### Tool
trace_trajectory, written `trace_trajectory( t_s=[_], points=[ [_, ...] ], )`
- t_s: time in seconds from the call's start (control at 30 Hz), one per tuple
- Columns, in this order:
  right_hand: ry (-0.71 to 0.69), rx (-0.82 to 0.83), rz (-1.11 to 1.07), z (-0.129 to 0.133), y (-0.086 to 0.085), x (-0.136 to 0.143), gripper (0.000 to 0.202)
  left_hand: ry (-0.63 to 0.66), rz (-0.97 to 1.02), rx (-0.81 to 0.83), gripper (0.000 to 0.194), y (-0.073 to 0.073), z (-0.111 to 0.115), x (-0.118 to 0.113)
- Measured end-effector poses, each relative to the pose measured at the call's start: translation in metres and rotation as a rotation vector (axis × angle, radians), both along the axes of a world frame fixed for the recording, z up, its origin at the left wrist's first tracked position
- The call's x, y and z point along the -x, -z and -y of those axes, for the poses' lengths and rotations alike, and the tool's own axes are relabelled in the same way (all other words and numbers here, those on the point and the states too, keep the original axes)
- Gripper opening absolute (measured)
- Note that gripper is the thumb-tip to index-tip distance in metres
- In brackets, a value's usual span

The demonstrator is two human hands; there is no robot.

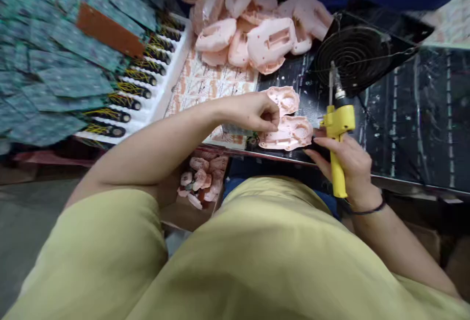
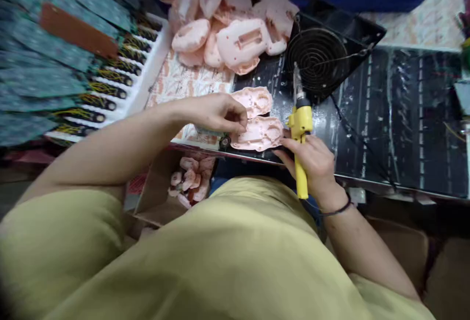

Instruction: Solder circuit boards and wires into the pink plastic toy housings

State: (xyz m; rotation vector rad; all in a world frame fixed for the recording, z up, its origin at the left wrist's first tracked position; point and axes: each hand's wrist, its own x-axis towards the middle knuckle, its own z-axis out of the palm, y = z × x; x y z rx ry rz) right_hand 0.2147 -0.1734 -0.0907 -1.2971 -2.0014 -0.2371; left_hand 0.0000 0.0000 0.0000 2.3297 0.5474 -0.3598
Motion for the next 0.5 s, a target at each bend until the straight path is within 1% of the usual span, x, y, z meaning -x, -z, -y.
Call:
trace_trajectory(
  t_s=[0.07, 0.13, 0.2, 0.27, 0.33, 0.43, 0.5],
  points=[
    [-0.022, 0.033, 0.002, 0.000, 0.001, 0.001, 0.040, 0.051, -0.036, -0.077, 0.014, 0.001, 0.003, -0.005],
    [-0.043, 0.051, -0.013, 0.000, 0.002, 0.002, 0.038, 0.073, -0.064, -0.169, 0.014, 0.003, 0.007, -0.008],
    [-0.066, 0.050, -0.046, 0.000, 0.001, 0.005, 0.035, 0.060, -0.085, -0.298, 0.016, 0.004, 0.012, -0.011],
    [-0.082, 0.049, -0.089, 0.000, -0.002, 0.008, 0.035, 0.039, -0.101, -0.360, 0.019, 0.004, 0.016, -0.012],
    [-0.088, 0.038, -0.132, 0.003, -0.007, 0.010, 0.036, 0.019, -0.112, -0.347, 0.022, 0.005, 0.019, -0.012],
    [-0.095, 0.000, -0.191, 0.012, -0.018, 0.007, 0.035, -0.016, -0.101, -0.298, 0.022, 0.008, 0.021, -0.013],
    [-0.137, 0.044, -0.210, 0.023, -0.027, -0.001, 0.034, -0.038, -0.069, -0.290, 0.020, 0.011, 0.022, -0.013]
  ],
)
